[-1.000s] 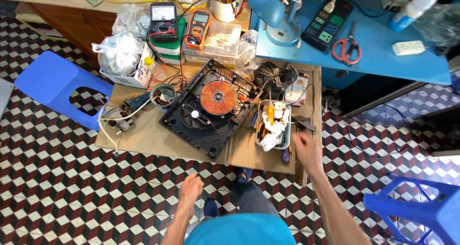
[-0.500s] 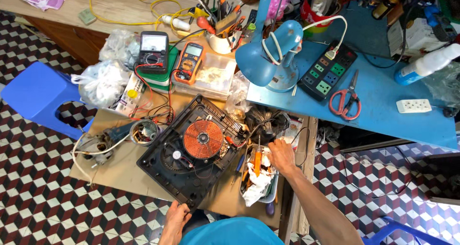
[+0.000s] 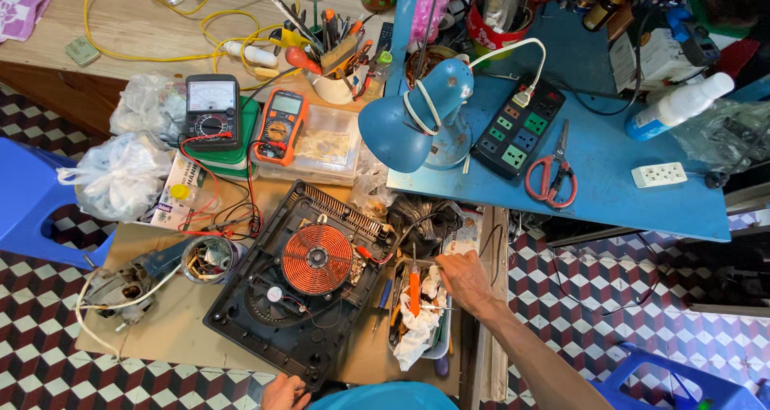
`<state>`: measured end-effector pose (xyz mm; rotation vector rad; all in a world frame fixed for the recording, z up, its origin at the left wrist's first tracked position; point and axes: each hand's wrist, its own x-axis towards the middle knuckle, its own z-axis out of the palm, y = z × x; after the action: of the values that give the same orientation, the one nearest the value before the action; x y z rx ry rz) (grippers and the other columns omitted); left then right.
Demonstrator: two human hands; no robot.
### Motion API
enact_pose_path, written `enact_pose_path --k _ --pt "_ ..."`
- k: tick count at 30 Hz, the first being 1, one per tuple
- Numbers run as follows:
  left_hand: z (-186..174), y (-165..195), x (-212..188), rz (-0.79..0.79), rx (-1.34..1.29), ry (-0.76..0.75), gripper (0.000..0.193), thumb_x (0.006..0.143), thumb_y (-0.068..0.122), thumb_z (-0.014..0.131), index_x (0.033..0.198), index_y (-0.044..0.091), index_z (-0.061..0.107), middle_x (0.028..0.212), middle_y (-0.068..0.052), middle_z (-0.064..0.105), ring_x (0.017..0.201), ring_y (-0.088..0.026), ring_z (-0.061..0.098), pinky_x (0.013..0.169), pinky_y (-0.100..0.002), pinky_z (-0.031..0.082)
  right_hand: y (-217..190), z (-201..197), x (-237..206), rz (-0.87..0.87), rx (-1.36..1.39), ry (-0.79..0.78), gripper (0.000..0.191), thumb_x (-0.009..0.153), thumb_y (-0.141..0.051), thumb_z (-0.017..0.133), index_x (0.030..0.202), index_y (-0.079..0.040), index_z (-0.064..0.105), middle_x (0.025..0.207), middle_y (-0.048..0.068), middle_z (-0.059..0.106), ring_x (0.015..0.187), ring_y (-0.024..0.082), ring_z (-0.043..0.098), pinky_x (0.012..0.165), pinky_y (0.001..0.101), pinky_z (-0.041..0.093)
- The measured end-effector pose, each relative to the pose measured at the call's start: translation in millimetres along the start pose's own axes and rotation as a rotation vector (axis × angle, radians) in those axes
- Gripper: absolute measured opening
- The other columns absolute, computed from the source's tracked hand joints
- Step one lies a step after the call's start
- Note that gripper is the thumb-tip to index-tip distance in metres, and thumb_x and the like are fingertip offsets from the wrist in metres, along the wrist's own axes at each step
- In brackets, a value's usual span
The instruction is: The person repairs an induction cooktop at a workbench. They probe the cooktop's circuitry with multimeter test leads, flip the unit over to access its underside and control panel, plug its cord into a power strip to test it, and unscrew and lift out the internal fan and heat sink assembly.
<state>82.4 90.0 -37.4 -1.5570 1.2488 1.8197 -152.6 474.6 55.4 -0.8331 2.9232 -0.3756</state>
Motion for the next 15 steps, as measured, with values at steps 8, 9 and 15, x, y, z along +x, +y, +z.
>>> enact_pose_path --k 8,9,15 --pt "-14 13 7 0.133 0.773 0.076 0.037 0.083 0.036 0.071 0.109 0.01 0.081 0.081 -0.01 0.083 0.076 -0.019 0.078 0.074 -0.031 0.058 5 -39 4 0.069 0.217 -0.342 0.042 0.091 -0.038 0.065 0.121 -0.009 0.068 0.104 0.011 0.072 0.098 0.027 0.065 0.089 0.0448 0.046" --pt "-15 14 7 0.147 0.798 0.07 0.039 0.083 0.038 0.071 0.107 0.01 0.082 0.081 -0.009 0.084 0.078 -0.018 0.079 0.077 -0.031 0.058 6 -46 6 0.118 0.24 -0.406 0.036 0.095 -0.038 0.062 0.118 -0.011 0.07 0.107 0.01 0.072 0.1 0.025 0.064 0.092 0.0437 0.048" --pt "-21 34 -9 0.106 0.94 0.053 0.04 0.088 0.045 0.066 0.108 0.014 0.082 0.089 -0.005 0.086 0.085 -0.016 0.081 0.085 -0.031 0.058 76 -150 66 0.475 0.23 0.129 0.04 0.096 -0.037 0.065 0.127 -0.011 0.064 0.108 0.016 0.074 0.096 0.031 0.073 0.082 0.0432 0.057"
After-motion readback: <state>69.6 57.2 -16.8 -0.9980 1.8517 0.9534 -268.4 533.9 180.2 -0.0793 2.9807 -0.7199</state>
